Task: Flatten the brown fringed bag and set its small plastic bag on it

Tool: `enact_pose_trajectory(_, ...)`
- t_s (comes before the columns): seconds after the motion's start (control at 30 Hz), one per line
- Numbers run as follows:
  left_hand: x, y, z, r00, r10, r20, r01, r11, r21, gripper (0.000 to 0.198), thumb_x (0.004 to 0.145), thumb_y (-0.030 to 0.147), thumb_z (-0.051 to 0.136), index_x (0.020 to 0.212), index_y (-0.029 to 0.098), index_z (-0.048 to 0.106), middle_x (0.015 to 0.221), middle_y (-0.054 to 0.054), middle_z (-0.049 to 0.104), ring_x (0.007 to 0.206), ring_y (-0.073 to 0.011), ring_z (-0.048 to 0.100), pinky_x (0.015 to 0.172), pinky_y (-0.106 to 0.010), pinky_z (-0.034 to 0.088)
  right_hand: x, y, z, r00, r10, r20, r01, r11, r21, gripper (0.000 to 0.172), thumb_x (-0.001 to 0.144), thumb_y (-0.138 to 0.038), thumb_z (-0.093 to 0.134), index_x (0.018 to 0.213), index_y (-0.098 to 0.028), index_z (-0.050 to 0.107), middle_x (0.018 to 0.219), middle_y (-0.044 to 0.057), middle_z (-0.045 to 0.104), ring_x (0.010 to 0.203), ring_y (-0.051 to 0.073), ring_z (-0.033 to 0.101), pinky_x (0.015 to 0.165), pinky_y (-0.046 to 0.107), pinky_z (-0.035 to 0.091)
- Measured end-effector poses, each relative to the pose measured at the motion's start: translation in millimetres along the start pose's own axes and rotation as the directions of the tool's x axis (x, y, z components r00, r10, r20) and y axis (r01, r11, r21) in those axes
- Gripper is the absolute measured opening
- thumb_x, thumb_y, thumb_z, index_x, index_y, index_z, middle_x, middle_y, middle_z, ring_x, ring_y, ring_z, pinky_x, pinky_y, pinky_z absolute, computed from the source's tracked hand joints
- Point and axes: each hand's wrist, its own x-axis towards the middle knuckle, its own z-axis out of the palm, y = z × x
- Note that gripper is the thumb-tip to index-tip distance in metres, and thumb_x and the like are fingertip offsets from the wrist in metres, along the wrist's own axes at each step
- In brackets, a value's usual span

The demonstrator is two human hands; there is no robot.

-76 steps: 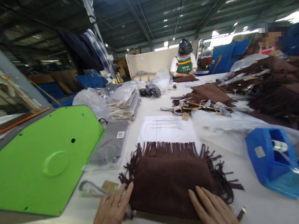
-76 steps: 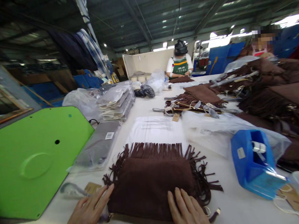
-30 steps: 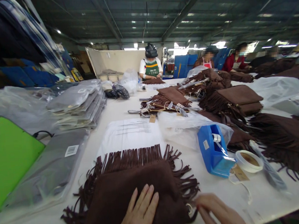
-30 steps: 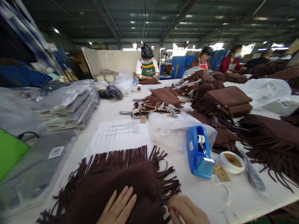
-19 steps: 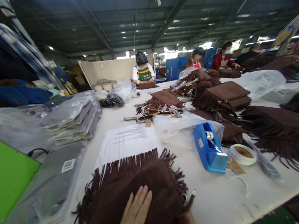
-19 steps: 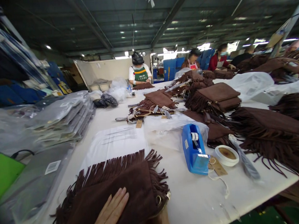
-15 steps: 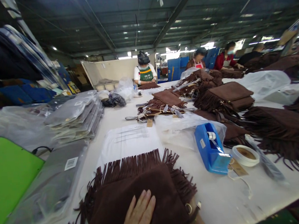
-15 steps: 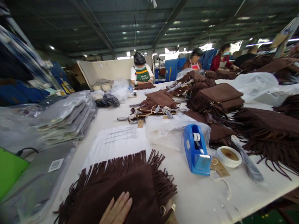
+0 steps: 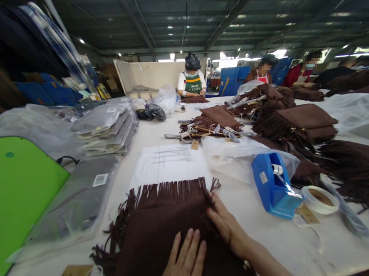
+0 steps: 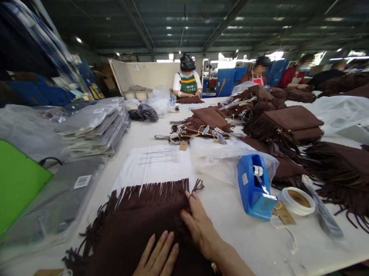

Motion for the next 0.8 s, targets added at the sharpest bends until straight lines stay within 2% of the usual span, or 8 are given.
enact_pose_trajectory(0.1,-0.1,7.9,9.2,0.974,-0.110,-0.198,0.088,0.989,-0.116,0.021,0.088,0.017,0.039,0.088,0.011,0.059,0.116,-0.017,0.058,0.123,-0.0335,0.042,0.106,-0.053,0.027,7.6,-18.6,5.6,0.996,0.026,0.085,-0.013,0.990,-0.144,0.052,0.090,-0.040,0.039,0.131,-0.008,0.042,0.133,0.017,0.049,0.126,0.030,0.040,0.098,0.049,0.040)
enact_pose_trajectory(0.27,-0.8,12.1,11.4,0.958,-0.210,-0.193,0.182,0.971,-0.152,0.031,0.087,0.004,0.029,0.096,0.008,0.059,0.110,-0.015,0.059,0.120,-0.0269,0.047,0.100,-0.041,0.040,16.8,-54.3,19.9,0.994,0.008,0.108,0.027,0.949,-0.315,0.044,0.092,-0.036,0.035,0.121,-0.009,0.054,0.125,0.016,0.056,0.122,0.030,0.045,0.100,0.049,0.036)
enact_pose_trajectory(0.37,3.7,11.5,1.3,0.872,-0.418,-0.253,0.368,0.903,-0.222,0.033,0.090,0.009,0.026,0.088,0.010,0.059,0.098,-0.011,0.062,0.112,-0.0205,0.052,0.092,-0.028,0.048,17.6,-66.5,22.3,0.983,-0.174,0.057,0.183,0.933,-0.309,0.033,0.091,-0.022,0.034,0.105,-0.017,0.064,0.117,0.011,0.063,0.114,0.029,0.052,0.097,0.050,0.036)
enact_pose_trajectory(0.4,6.0,7.8,-5.5,0.837,-0.474,-0.275,0.410,0.874,-0.260,0.036,0.091,0.011,0.024,0.083,0.012,0.059,0.091,-0.009,0.062,0.106,-0.0176,0.056,0.089,-0.025,0.049,18.0,-67.7,22.3,0.967,-0.251,0.043,0.251,0.917,-0.310,0.034,0.090,-0.018,0.033,0.098,-0.019,0.066,0.114,0.010,0.065,0.112,0.030,0.054,0.095,0.050,0.036)
enact_pose_trajectory(0.53,3.6,-29.6,-53.2,0.888,-0.430,-0.164,0.378,0.884,-0.276,0.026,0.091,0.019,0.034,0.080,0.017,0.058,0.074,-0.002,0.061,0.077,-0.0107,0.060,0.088,-0.024,0.049,22.5,-63.0,21.7,0.888,-0.458,0.028,0.432,0.814,-0.388,0.033,0.085,-0.013,0.035,0.091,-0.016,0.067,0.107,0.013,0.067,0.102,0.033,0.059,0.088,0.052,0.039)
enact_pose_trajectory(0.57,-2.9,-42.3,-67.7,0.872,-0.476,-0.114,0.442,0.866,-0.234,0.022,0.091,0.023,0.037,0.086,0.016,0.058,0.080,-0.004,0.062,0.083,-0.0134,0.060,0.085,-0.025,0.051,23.6,-61.5,21.3,0.870,-0.492,0.034,0.460,0.785,-0.415,0.032,0.085,-0.014,0.036,0.091,-0.015,0.067,0.106,0.014,0.068,0.099,0.034,0.060,0.086,0.052,0.040)
enact_pose_trajectory(0.7,-49.7,-87.6,-109.7,0.694,-0.719,-0.033,0.720,0.693,0.033,0.021,0.086,0.011,0.038,0.099,0.015,0.054,0.092,-0.008,0.062,0.089,-0.0164,0.059,0.079,-0.030,0.052,25.3,-58.4,18.6,0.839,-0.542,0.048,0.495,0.724,-0.481,0.028,0.084,-0.019,0.042,0.089,-0.013,0.069,0.102,0.017,0.069,0.093,0.035,0.063,0.080,0.052,0.043)
enact_pose_trajectory(0.8,-83.8,-102.4,-122.1,0.707,-0.707,0.023,0.699,0.703,0.131,0.022,0.087,0.013,0.037,0.103,0.015,0.052,0.093,-0.008,0.063,0.089,-0.0171,0.059,0.078,-0.031,0.051,25.9,-57.9,17.2,0.827,-0.560,0.042,0.506,0.709,-0.491,0.027,0.082,-0.018,0.043,0.088,-0.013,0.069,0.100,0.017,0.069,0.091,0.035,0.063,0.077,0.051,0.045)
